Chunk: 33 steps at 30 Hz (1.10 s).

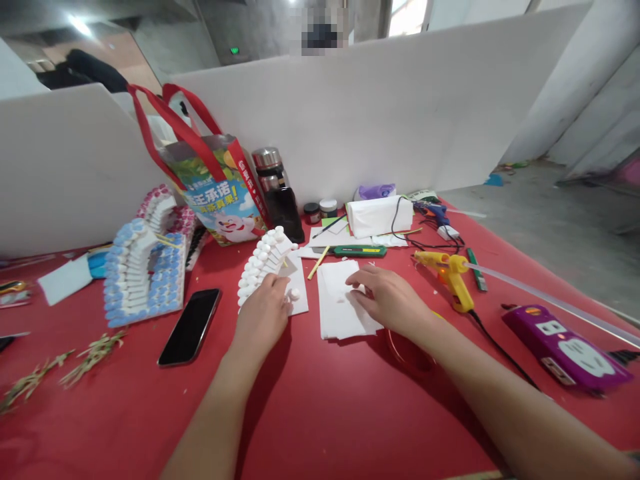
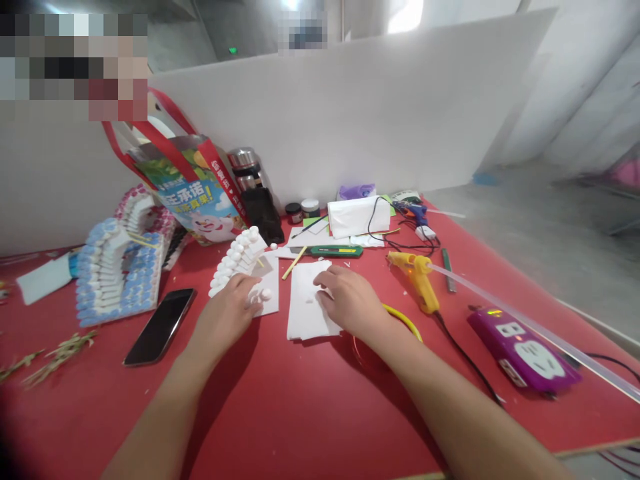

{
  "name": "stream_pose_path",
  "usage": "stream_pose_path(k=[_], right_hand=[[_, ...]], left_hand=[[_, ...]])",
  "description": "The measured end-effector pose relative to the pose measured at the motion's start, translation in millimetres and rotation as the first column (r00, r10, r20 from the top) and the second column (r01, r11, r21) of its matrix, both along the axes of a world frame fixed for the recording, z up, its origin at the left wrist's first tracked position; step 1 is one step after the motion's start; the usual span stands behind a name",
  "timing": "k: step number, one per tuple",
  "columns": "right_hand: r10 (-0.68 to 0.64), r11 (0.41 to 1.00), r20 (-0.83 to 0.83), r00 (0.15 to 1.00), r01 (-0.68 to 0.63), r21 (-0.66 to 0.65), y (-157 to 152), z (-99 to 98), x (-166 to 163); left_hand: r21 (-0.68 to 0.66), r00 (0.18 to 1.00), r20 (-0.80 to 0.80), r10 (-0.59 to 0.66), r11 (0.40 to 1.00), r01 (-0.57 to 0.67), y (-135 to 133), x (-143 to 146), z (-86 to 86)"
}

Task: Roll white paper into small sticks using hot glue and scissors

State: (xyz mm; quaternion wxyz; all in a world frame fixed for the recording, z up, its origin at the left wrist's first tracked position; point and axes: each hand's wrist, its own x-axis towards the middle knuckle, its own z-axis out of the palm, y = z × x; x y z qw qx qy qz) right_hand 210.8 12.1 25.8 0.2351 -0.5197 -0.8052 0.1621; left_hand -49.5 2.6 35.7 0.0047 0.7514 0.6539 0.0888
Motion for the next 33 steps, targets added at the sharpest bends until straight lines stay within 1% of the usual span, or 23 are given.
stream_pose_path(k=[2,4,6,7,8,10,12,13,14,16,18,20,22,25,30,33], right_hand=[[0.094,0.992,-0.048,0.994,-0.090,0.084,1.7,-5.6,-0.9],[0.186,0.968,-0.028,0.982,-0.178,0.176,2.7,-12.4,-5.6],[0.222,0.952,0.049,0.974,-0.227,0.207,3.0,-18.7,-12.9],[0.224,0.951,0.094,0.970,-0.238,0.199,3.1,-21.3,-16.7],[0.223,0.952,0.135,0.966,-0.245,0.184,3.3,-23.2,-20.0],[0.223,0.956,0.179,0.958,-0.251,0.151,4.5,-25.2,-23.7],[0.212,0.961,0.150,0.966,-0.233,0.146,7.0,-24.0,-21.4],[0.190,0.965,0.114,0.975,-0.207,0.160,8.8,-22.1,-17.8],[0.149,0.970,0.077,0.986,-0.161,0.182,10.7,-19.4,-12.8],[0.016,0.972,0.031,0.999,-0.023,0.235,14.5,-12.4,-0.5],[-0.146,0.957,0.043,0.988,0.130,0.260,17.4,-4.9,11.5],[-0.227,0.943,0.045,0.973,0.208,0.262,18.4,0.9,19.1],[-0.219,0.946,0.021,0.976,0.207,0.251,17.4,3.8,20.8],[-0.142,0.961,-0.026,0.989,0.144,0.234,13.7,3.5,15.6],[-0.069,0.979,-0.117,0.991,0.090,0.185,9.8,-1.4,8.3],[-0.025,0.992,-0.099,0.995,0.037,0.122,9.6,-1.6,9.1]], left_hand=[[0.093,0.998,0.063,-0.030,0.995,0.024,-1.3,2.3,0.2],[0.259,0.980,0.164,-0.115,0.963,0.070,-3.4,7.8,-1.2],[0.439,0.935,0.248,-0.255,0.890,0.126,-6.5,15.9,-5.0],[0.501,0.905,0.272,-0.327,0.851,0.157,-8.4,20.5,-7.8],[0.525,0.871,0.288,-0.398,0.826,0.204,-10.2,25.2,-11.2],[0.504,0.802,0.316,-0.507,0.806,0.311,-13.7,33.8,-18.5],[0.427,0.737,0.321,-0.595,0.786,0.448,-16.2,40.3,-25.1],[0.407,0.724,0.312,-0.615,0.775,0.483,-17.0,42.5,-27.4],[0.388,0.718,0.313,-0.622,0.774,0.501,-17.5,44.2,-28.9],[0.354,0.703,0.312,-0.639,0.765,0.538,-17.8,45.9,-29.3],[0.324,0.670,0.307,-0.676,0.736,0.594,-17.3,46.5,-27.7],[0.280,0.657,0.299,-0.692,0.721,0.633,-16.5,46.7,-26.1],[0.227,0.671,0.303,-0.677,0.735,0.639,-15.6,46.8,-26.0],[0.164,0.680,0.364,-0.637,0.762,0.626,-14.9,46.2,-28.2],[0.127,0.676,0.454,-0.581,0.793,0.596,-14.9,44.5,-29.9],[0.120,0.673,0.458,-0.581,0.790,0.601,-14.7,44.3,-28.8]])
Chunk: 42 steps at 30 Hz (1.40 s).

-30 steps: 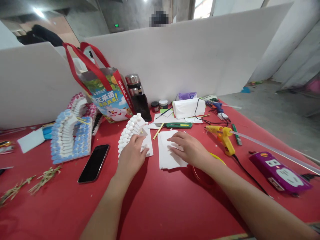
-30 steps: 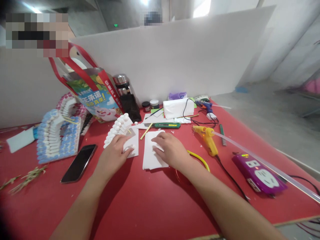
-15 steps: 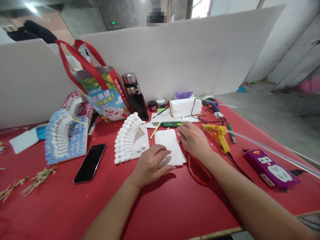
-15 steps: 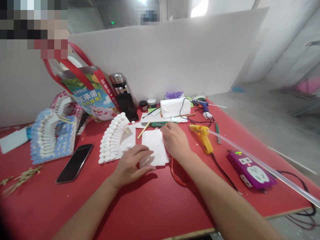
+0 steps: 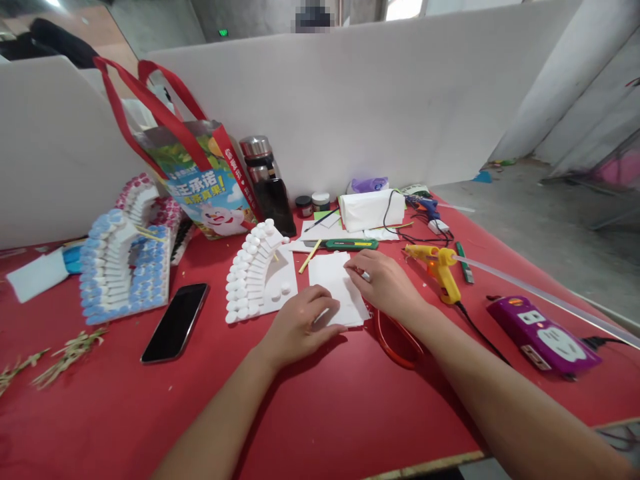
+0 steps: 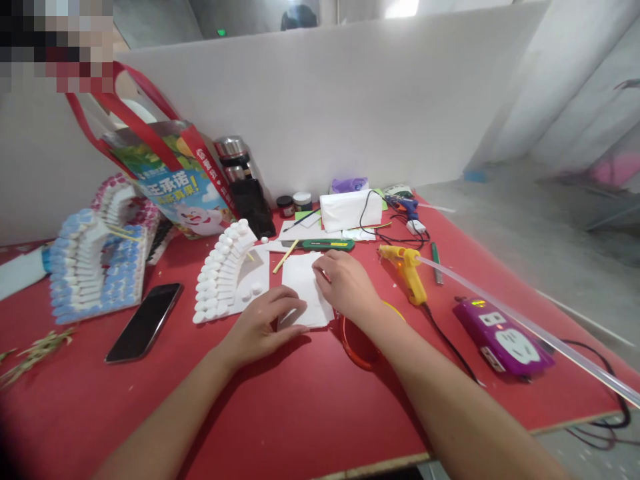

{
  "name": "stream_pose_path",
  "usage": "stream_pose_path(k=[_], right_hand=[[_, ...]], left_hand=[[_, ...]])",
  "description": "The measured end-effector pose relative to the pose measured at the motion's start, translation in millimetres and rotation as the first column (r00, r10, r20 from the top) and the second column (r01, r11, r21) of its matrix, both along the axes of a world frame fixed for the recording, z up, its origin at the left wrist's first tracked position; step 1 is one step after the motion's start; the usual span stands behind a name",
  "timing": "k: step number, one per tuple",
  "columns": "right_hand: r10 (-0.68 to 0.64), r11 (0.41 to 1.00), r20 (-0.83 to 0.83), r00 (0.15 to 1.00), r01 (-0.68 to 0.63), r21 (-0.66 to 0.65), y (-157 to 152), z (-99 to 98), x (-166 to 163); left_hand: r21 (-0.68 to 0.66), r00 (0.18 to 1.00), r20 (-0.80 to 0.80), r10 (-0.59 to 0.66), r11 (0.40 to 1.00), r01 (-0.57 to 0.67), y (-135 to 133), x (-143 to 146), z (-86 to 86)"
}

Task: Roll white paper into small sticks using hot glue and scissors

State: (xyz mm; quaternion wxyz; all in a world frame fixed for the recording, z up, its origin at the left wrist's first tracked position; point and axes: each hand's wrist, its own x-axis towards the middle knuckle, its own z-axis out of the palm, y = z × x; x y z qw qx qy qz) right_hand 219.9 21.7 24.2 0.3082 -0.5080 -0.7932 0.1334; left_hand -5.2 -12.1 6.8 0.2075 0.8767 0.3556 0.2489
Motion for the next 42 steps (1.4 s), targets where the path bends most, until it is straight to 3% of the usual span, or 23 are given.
stream_pose_path(k=[4,9,12,15,18,21,26,35,42], right_hand=[[-0.009,0.997,0.049,0.999,0.012,-0.079,1.3,-0.9,1.6],[-0.020,0.999,0.028,0.999,0.021,-0.025,3.4,-5.9,2.4],[0.152,0.986,0.049,0.987,-0.148,-0.076,-2.0,-0.6,3.5],[0.342,0.921,0.065,0.937,-0.321,-0.219,-10.8,9.7,3.1],[0.399,0.887,0.092,0.912,-0.358,-0.294,-15.3,14.8,0.9],[0.408,0.875,0.092,0.908,-0.360,-0.323,-13.6,10.2,-1.6],[0.386,0.886,0.069,0.920,-0.349,-0.305,-9.4,-2.1,-5.4],[0.397,0.917,0.242,0.885,-0.368,-0.157,-14.7,-5.8,-15.4],[0.410,0.906,0.107,0.906,-0.391,-0.163,-10.8,-8.0,-14.1]], left_hand=[[-0.008,0.998,-0.049,0.035,0.999,-0.036,0.4,-0.2,1.0],[-0.069,0.998,-0.026,0.050,0.996,-0.052,0.2,-0.9,4.1],[-0.097,0.998,0.007,0.055,0.994,-0.054,-0.6,-2.7,7.7],[-0.153,0.996,0.046,0.076,0.986,-0.068,-1.3,-5.9,9.7],[-0.167,0.970,0.181,0.165,0.977,-0.135,-0.8,-7.3,7.8],[-0.200,0.891,0.343,0.298,0.950,-0.241,-0.5,-5.0,3.7],[-0.257,0.786,0.484,0.384,0.921,-0.292,-2.3,1.6,0.5],[-0.268,0.776,0.492,0.394,0.917,-0.295,-2.4,1.3,-0.5],[-0.309,0.759,0.502,0.415,0.906,-0.290,-1.8,1.6,0.2]])
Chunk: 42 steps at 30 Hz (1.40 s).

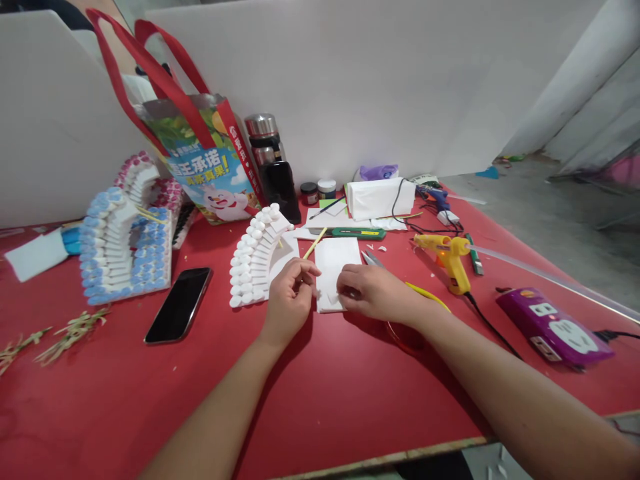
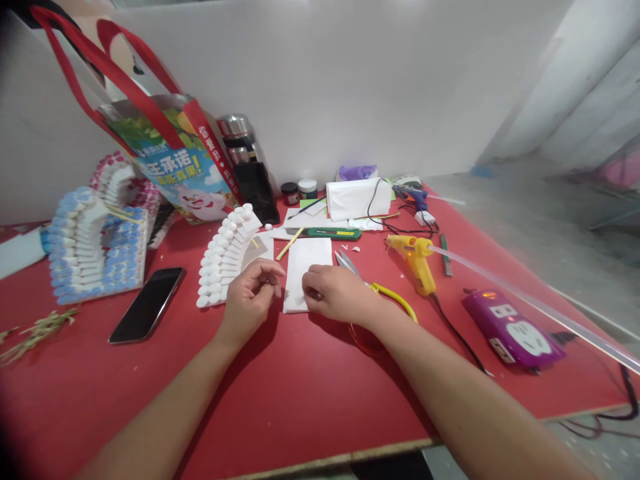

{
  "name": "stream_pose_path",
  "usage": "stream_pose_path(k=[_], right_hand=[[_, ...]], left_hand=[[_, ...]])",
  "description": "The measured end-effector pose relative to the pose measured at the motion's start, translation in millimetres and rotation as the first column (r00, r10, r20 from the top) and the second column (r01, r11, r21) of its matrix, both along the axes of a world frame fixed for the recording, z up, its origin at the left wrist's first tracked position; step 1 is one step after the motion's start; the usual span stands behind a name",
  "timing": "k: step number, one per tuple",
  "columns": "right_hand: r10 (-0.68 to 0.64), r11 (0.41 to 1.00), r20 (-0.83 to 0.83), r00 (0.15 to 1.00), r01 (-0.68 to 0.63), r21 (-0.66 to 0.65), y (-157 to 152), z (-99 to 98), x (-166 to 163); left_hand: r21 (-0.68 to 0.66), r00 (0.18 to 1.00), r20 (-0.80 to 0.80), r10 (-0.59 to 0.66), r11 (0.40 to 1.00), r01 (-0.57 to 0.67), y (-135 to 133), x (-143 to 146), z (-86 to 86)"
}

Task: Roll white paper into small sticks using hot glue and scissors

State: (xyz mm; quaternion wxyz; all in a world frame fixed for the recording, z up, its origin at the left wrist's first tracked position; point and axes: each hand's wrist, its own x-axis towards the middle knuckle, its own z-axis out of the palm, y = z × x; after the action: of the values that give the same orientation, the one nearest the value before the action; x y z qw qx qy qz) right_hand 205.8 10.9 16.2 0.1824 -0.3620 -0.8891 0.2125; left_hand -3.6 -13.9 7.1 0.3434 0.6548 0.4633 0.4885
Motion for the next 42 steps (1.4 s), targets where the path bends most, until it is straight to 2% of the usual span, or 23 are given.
stream_pose_path(k=[3,8,15,20,24,27,34,37,42], right_hand=[[-0.019,0.998,-0.065,0.998,0.015,-0.063,1.2,0.2,2.1],[-0.147,0.973,-0.176,0.973,0.110,-0.204,4.8,-4.7,3.1],[-0.300,0.873,-0.217,0.929,0.176,-0.456,12.1,-8.6,5.7],[-0.350,0.826,-0.234,0.907,0.181,-0.534,14.7,-14.3,8.3],[-0.333,0.846,-0.241,0.912,0.176,-0.503,15.4,-14.4,7.7],[-0.316,0.869,-0.236,0.919,0.181,-0.460,14.1,-10.9,5.9],[-0.325,0.896,-0.237,0.915,0.219,-0.386,12.8,-8.2,5.2],[-0.391,0.903,-0.187,0.901,0.337,-0.266,13.4,-6.2,10.0],[-0.531,0.847,-0.049,0.846,0.530,-0.043,15.1,2.3,19.9]], left_hand=[[-0.013,1.000,0.002,-0.007,1.000,0.007,0.0,0.5,-1.1],[-0.025,1.000,0.006,-0.012,1.000,0.012,1.3,1.1,-4.2],[-0.053,1.000,-0.016,-0.018,0.998,0.017,0.7,1.4,-4.5],[-0.011,0.995,-0.053,-0.082,0.997,0.082,0.2,5.1,-1.4],[0.022,0.965,-0.191,-0.182,0.982,0.190,-1.5,10.3,-0.4],[0.026,0.950,-0.252,-0.184,0.980,0.197,-2.6,14.7,-1.1],[-0.013,0.968,-0.158,-0.194,0.981,0.195,0.6,11.8,-5.7],[-0.066,0.981,-0.144,-0.130,0.990,0.121,2.0,8.4,-7.7],[-0.131,0.928,-0.369,0.061,0.985,-0.116,-1.9,9.9,0.5]])
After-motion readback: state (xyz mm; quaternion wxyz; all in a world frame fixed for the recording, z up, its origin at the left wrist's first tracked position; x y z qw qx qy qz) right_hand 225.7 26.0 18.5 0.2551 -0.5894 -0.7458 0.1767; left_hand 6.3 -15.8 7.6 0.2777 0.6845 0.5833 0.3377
